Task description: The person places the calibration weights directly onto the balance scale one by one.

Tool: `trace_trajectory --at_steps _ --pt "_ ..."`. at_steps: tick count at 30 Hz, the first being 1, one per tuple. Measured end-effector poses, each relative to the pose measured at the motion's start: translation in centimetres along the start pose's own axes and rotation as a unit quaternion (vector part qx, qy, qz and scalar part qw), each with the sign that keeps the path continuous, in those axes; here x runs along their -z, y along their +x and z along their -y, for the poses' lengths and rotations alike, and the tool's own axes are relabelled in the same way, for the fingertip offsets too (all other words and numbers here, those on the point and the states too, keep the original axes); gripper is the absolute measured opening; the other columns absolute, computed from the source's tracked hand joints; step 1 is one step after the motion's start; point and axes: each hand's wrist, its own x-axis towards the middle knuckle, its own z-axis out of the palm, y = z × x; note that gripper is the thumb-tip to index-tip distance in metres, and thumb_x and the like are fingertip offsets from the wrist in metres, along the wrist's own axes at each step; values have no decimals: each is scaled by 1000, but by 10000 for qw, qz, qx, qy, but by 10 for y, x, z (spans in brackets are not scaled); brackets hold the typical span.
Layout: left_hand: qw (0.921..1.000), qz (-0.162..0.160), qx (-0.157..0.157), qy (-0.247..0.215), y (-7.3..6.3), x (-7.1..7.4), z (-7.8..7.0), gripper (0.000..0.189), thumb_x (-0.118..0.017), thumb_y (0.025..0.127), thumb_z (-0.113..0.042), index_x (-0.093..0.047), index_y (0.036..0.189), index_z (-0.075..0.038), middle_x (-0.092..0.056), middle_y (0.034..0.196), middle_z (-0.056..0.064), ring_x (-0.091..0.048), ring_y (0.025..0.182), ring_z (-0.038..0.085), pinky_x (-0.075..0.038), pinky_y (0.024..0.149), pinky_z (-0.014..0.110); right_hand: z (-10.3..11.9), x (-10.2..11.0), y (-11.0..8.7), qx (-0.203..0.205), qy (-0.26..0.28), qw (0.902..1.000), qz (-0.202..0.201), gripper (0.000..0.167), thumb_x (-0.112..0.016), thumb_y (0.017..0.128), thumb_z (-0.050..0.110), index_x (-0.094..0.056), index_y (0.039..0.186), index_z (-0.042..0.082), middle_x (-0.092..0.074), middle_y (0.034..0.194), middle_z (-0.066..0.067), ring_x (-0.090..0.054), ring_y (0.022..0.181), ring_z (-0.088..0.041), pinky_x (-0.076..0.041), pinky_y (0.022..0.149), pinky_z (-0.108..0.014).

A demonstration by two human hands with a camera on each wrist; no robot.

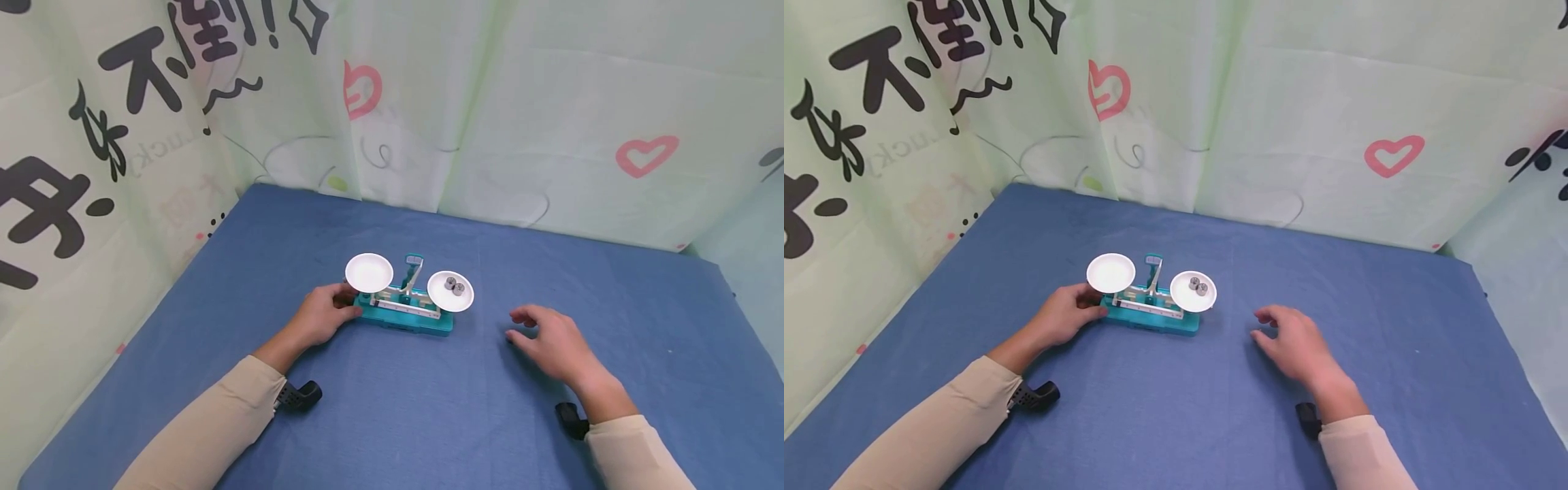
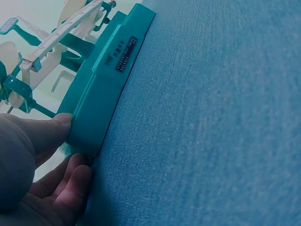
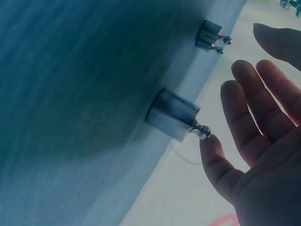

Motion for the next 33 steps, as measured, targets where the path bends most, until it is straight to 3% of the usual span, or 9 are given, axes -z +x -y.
trace_trajectory --at_steps 14,25,33 --pt "10000 10 -8 54 0 1 0 37 -70 95 -16 -63 128 -1 -68 120 12 -63 110 27 -50 93 44 -9 -8 1 -104 -307 9991 259 27 -75 89 10 -69 111 -6 -69 106 -21 -64 99 -40 -49 86 -56" --pt "10000 21 -21 35 -1 1 -1 37 -70 95 -16 -63 129 -1 -68 120 12 -63 111 27 -50 93 44 -6 -9 4 -179 -536 9978 359 27 -75 89 13 -69 108 -5 -70 100 -18 -64 94 -38 -49 83 -55" --pt "10000 39 -39 20 -1 1 -1 38 -70 96 -16 -63 129 -1 -68 121 13 -63 111 27 -50 93 44 -7 -8 4 -157 -567 9973 440 17 -72 90 8 -69 104 -2 -69 93 -11 -64 85 -32 -48 77 -53"
